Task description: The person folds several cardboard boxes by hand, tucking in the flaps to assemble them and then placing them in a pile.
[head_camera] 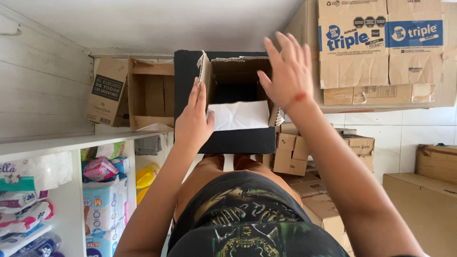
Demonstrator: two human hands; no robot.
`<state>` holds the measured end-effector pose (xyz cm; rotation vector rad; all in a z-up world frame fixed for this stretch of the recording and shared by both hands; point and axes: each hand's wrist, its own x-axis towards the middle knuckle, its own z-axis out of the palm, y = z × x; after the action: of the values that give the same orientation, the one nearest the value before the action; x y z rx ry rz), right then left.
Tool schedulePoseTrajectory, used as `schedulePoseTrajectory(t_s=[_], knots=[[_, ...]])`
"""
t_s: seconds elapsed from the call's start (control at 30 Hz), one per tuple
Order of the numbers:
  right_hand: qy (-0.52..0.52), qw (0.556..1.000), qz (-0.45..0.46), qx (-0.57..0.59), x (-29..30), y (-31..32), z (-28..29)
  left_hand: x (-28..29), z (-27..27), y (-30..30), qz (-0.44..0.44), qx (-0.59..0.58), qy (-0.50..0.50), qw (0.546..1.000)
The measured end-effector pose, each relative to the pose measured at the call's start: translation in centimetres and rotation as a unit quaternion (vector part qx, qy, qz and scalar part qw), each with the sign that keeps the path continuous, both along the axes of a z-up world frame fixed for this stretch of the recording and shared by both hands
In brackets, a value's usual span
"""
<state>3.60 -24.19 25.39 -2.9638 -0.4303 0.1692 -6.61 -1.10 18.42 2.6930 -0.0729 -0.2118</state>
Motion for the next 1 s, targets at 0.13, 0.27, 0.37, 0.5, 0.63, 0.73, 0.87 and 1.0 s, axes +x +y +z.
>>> schedulePoseTrajectory(t_s=[0.13,0.27,0.37,0.5,0.63,0.73,0.87,1.0], knots=[[0.073,0.994,0.081,-0.017,3.0,1.1,-5.5,0.9,1.4,-0.4,0.034,0.024,0.074,0.996],[0.034,0.988,0.114,-0.100,0.6,2.1,-9.0,0.8,2.4,-0.7,0.047,0.006,0.090,0.995],[0.072,0.984,0.099,-0.128,-0.3,1.2,-14.7,0.6,3.0,-1.1,0.038,-0.011,0.065,0.997],[0.114,0.989,0.086,-0.049,-1.3,1.0,-14.2,0.6,3.0,-1.2,0.028,-0.001,0.060,0.998],[0.100,0.990,0.097,0.009,-3.7,1.1,-9.2,0.9,3.0,-1.8,0.017,-0.006,0.044,0.999],[0.093,0.990,0.096,-0.042,-5.4,0.7,-11.6,0.7,2.9,-2.9,0.005,0.004,0.065,0.998],[0.161,0.979,0.085,-0.092,-5.2,2.3,-7.9,0.5,2.1,-4.4,-0.004,0.014,0.094,0.995],[0.155,0.963,0.137,-0.175,-3.3,3.3,-8.7,0.6,1.6,-4.7,-0.046,0.021,0.067,0.996]])
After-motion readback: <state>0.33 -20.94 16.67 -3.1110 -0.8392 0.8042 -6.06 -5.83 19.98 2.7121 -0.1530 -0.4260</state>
